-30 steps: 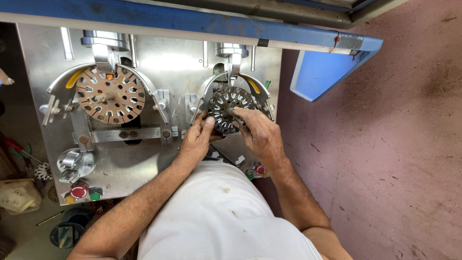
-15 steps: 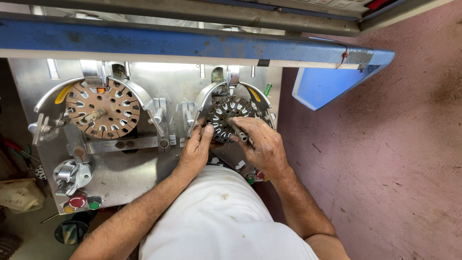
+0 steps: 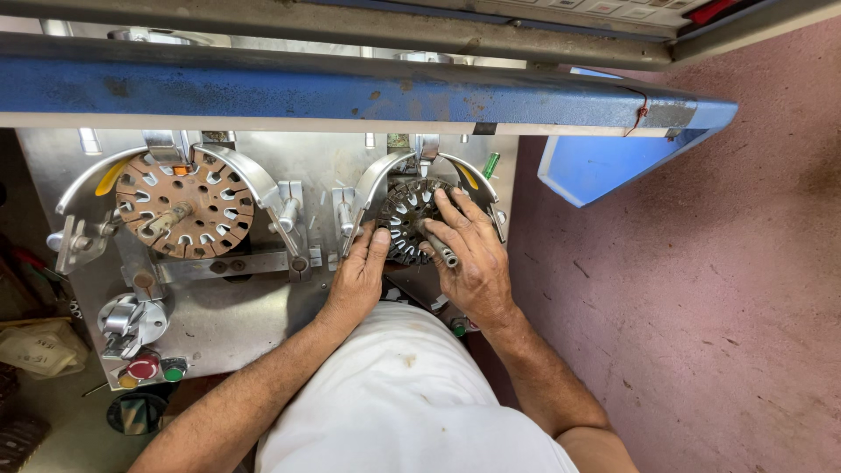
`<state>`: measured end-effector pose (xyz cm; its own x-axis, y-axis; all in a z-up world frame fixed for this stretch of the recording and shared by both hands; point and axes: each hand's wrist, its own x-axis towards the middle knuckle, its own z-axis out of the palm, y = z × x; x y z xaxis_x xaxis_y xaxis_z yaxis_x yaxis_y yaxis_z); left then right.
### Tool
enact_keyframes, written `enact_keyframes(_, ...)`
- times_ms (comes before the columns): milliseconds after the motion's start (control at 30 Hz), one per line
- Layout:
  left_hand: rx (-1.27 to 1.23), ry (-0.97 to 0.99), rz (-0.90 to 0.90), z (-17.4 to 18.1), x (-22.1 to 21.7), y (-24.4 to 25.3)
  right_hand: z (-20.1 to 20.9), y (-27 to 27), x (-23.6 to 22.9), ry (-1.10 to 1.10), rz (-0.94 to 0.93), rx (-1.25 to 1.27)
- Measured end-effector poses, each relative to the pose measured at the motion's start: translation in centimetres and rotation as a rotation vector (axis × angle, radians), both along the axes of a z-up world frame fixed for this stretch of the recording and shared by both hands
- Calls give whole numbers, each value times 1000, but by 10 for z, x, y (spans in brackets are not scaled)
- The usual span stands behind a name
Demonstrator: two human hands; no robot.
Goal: The person assembles small metal components on a machine workbench. They use an Allen key to tighten screws on a cylindrical metal part, then place it into a slot on the machine. The person repeats this process with another similar part.
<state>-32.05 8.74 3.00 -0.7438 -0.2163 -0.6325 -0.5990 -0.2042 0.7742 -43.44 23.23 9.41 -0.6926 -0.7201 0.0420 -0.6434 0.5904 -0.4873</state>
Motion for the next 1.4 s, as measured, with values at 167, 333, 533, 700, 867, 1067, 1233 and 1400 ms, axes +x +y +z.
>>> enact_keyframes(167, 10, -8, 16, 0, 1, 0, 0, -1, -1, 33, 29, 24)
enact_keyframes(333, 38, -2, 15, -1, 2, 0, -1, -2, -2, 13, 24, 10)
enact_keyframes(533, 44, 36, 26, -4, 1, 0, 2, -1, -6, 33, 49, 38)
enact_keyframes(700, 50, 7, 13, -4, 1, -1, 5, -6, -1, 82, 17, 39)
enact_keyframes(867, 44, 4, 0, -2, -1, -2, 4, -6, 2, 67, -15, 38)
enact_keyframes(1067, 54, -38, -17, -2, 0, -2, 2, -4, 0, 84, 24, 51)
enact_keyframes(1233, 31, -38, -23, -6, 0, -1, 4, -5, -1, 91, 17, 54)
enact_keyframes(1400, 9, -19, -1, -7, 0, 0, 4, -5, -2, 78, 7, 38)
